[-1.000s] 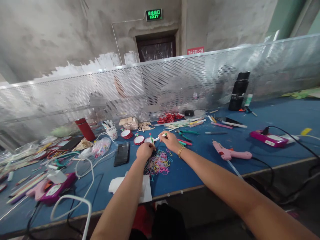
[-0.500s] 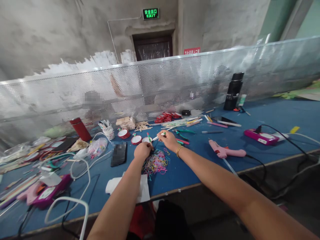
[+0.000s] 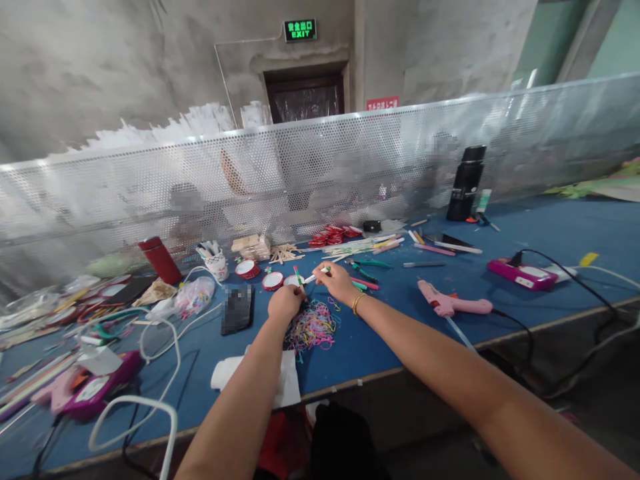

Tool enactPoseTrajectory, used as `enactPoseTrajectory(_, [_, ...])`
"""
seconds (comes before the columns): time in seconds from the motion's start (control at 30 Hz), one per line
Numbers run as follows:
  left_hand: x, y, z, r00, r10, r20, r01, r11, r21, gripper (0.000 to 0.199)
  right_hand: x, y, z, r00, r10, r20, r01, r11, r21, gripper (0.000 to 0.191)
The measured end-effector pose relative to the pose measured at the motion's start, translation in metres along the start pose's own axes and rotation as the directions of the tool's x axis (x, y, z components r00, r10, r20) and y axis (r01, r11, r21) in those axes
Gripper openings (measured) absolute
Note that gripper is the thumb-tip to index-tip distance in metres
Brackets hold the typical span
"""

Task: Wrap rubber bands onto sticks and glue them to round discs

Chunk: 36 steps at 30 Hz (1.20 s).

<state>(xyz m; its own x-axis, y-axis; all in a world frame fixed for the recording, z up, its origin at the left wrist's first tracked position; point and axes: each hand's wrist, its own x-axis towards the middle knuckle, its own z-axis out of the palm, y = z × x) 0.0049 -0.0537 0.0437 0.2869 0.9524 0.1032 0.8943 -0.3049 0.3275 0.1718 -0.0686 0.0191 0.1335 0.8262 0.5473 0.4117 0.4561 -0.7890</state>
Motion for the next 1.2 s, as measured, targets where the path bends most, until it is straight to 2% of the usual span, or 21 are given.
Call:
enactPoseTrajectory(0.3, [0.001, -0.002, 0.000, 1.000, 0.017, -0.005, -0.017, 1.000, -0.005, 0.018, 0.001, 0.000, -0.002, 1.000, 0.009, -0.025, -0.009, 1.000, -0.009, 0.024])
enactPoseTrajectory(0.9, [0.003, -0.004, 0.003, 1.000, -0.007, -0.004, 0.007, 1.000, -0.025, 0.019, 0.001, 0.008, 0.005, 0.999, -0.032, 0.009, 0.032, 0.999, 0.023, 0.024])
enactPoseTrajectory(1.1, [0.003, -0.004, 0.002, 1.000, -0.008, -0.002, 0.008, 0.999, -0.037, 0.018, 0.002, 0.010, 0.003, 0.999, -0.031, -0.022, 0.030, 0.999, -0.036, 0.023])
enactPoseTrajectory(1.2, [0.003, -0.005, 0.002, 1.000, -0.009, 0.010, 0.009, 0.999, -0.043, 0.018, 0.003, 0.011, 0.001, 1.000, -0.008, -0.030, 0.008, 1.000, -0.004, 0.022])
